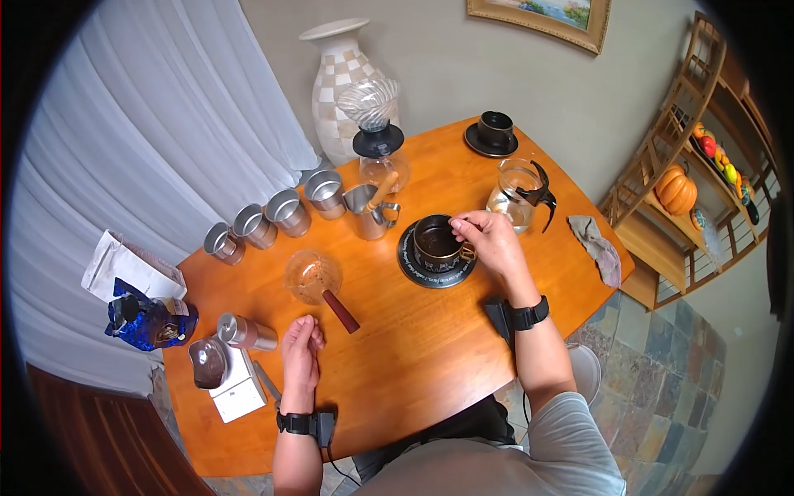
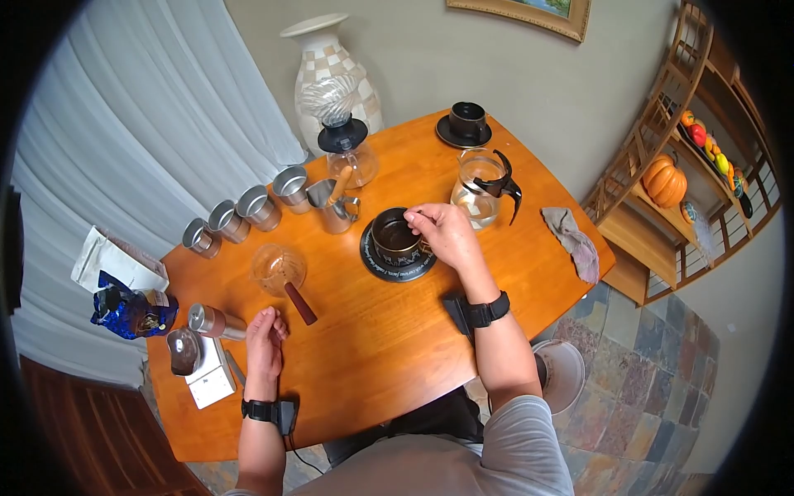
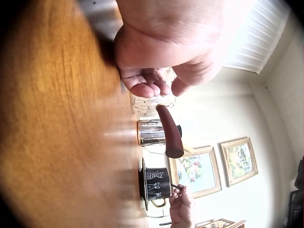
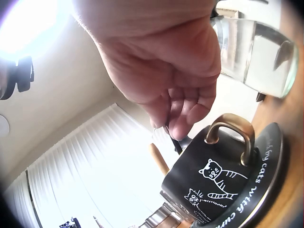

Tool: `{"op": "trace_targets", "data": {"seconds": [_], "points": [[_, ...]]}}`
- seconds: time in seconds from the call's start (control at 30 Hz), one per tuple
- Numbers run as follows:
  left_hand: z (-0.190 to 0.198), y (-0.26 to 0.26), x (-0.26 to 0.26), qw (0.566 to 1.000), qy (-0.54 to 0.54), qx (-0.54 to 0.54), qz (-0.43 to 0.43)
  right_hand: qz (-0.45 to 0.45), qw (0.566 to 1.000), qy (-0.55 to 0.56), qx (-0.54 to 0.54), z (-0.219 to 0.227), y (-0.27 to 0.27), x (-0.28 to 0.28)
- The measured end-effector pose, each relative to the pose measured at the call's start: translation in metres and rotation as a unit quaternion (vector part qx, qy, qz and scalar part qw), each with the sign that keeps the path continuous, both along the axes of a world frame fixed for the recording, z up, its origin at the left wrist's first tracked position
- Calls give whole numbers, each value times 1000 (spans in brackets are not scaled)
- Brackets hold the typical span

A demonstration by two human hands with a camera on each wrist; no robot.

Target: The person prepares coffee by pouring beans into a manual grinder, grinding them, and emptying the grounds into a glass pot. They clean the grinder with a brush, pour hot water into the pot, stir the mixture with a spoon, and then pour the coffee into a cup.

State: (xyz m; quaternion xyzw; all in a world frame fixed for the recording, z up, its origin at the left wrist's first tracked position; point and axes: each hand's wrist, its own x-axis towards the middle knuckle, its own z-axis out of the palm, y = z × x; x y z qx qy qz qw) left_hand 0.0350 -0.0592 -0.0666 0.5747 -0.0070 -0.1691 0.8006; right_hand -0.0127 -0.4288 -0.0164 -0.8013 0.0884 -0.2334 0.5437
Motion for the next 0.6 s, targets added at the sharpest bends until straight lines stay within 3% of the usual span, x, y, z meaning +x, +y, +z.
{"op": "trace_targets", "data": {"seconds": [0.17, 0.3, 0.5, 0.6], "points": [[0, -2, 0, 1000, 5, 2, 1, -66, 996, -31, -49, 2, -3, -1], [2, -1, 0, 1000, -3, 12, 5, -106, 992, 11, -67, 18, 2, -7], [2, -2, -1, 1000, 3, 7, 6, -20, 999, 34, 6, 11, 2, -3], [3, -1, -1, 1000, 2, 4, 10, -17, 1000, 12, 3, 4, 1, -1]]}}
